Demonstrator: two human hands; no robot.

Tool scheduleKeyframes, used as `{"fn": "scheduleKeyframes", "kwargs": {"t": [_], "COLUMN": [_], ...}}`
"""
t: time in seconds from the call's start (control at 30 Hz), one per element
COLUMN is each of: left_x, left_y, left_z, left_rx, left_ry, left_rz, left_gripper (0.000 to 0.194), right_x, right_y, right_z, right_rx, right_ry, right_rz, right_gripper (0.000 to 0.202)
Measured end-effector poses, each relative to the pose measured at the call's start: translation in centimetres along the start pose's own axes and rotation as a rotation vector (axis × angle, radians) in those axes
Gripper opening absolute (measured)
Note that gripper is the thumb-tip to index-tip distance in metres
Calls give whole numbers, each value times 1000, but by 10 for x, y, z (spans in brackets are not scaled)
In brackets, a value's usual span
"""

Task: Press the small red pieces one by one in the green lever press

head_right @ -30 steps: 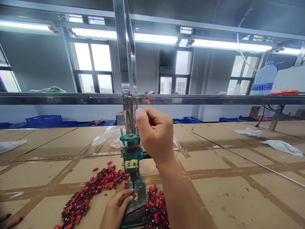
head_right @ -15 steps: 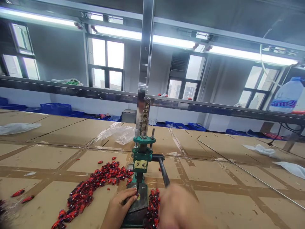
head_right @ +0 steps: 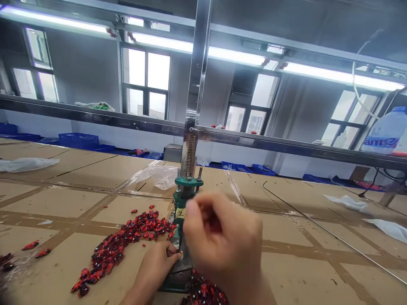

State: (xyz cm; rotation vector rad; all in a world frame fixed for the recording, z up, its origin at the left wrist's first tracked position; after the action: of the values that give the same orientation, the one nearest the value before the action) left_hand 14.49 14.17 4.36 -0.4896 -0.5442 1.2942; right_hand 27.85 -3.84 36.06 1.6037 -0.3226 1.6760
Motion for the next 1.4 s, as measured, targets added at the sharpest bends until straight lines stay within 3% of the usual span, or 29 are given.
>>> {"fn": "scheduleKeyframes", "kwargs": {"t": [0.13,0.27,0.33,0.4,0.47,0.6,0.7,0.8,0.93,1.1,1.4], "left_x": [-13,-25,-17,3,29,75,89,87,76,53,53], "left_y": [-14,-35,-24,0,21,48,52,53,59,59,52], "left_z": [-16,-19,-3,25,47,51,43,33,25,19,44], "left_rx": [-79,-37,68,177,276,484,541,584,593,532,408], "left_ry": [86,120,78,-10,-49,44,60,57,37,13,33], "left_rz": [42,-104,-119,-112,-178,-278,-280,-282,-296,-397,-307], "left_gripper": [6,6,15,30,28,26,19,17,42,39,32], "right_x": [57,73,69,64,63,64,63,62,60,56,56], "right_y": [-35,-47,-47,-46,-43,-41,-43,-42,-41,-38,-37], "right_z": [-3,-3,0,3,3,1,1,1,2,2,5], "right_rx": [60,104,99,95,99,108,120,119,126,121,144], "right_ry": [-57,-102,-131,-156,-168,-192,-209,-199,-204,-210,-207], "right_rz": [-150,-121,-106,-99,-81,-74,-100,-92,-91,-76,-59], "right_gripper": [32,36,36,36,36,39,38,38,38,37,39]}}
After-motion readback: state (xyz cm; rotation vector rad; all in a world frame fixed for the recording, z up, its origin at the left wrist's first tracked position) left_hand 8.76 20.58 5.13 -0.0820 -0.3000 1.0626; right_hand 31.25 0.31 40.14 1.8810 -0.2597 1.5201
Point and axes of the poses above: each hand's wrist, its own x-axis towards the middle knuckle, its own z-axis out of the back of the hand, y = z × x, the point moved 9 cm from there along x, towards the middle knuckle, and after that the axes turned 5 degrees about x, right-handed, at the moved point
